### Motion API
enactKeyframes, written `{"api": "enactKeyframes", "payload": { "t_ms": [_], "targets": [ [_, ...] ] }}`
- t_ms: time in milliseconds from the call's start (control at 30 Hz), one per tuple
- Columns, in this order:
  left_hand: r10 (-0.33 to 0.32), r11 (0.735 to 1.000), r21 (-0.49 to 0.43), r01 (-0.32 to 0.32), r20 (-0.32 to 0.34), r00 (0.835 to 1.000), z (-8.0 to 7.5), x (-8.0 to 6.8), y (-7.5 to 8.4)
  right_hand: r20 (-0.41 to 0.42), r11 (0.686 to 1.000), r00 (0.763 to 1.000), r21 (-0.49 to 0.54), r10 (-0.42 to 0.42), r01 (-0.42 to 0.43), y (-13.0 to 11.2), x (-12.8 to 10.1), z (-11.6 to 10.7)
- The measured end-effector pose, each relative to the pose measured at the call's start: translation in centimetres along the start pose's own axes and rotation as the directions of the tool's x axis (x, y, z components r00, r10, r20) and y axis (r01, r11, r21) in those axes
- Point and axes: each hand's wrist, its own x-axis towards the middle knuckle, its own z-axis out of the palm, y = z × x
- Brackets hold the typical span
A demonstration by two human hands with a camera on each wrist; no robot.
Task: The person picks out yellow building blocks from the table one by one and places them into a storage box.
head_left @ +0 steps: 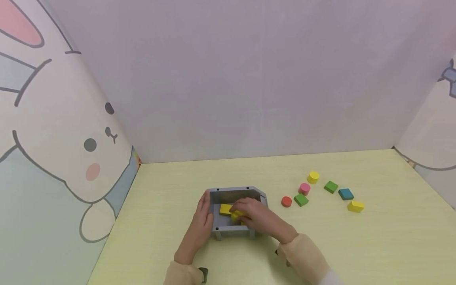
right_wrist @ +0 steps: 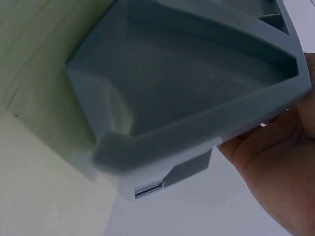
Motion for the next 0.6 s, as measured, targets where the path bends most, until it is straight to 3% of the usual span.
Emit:
{"api": "enactKeyframes", "payload": {
  "t_ms": [167,400,600],
  "targets": [
    [0.002,1.000,0.000,-0.002,0.002,1.000,0.0,0.0,0.0,0.006,1.000,1.000,0.008,-0.015,0.015,0.2,0.2,0.1],
    [0.002,1.000,0.000,-0.002,0.007,1.000,0.0,0.0,0.1,0.087,0.994,0.995,0.098,0.037,-0.045,0.6,0.6,0.0],
    [0.007,1.000,0.000,-0.007,0.010,1.000,0.0,0.0,0.0,0.116,0.993,0.993,0.114,0.021,-0.034,0.9,1.1,0.2]
  ]
}}
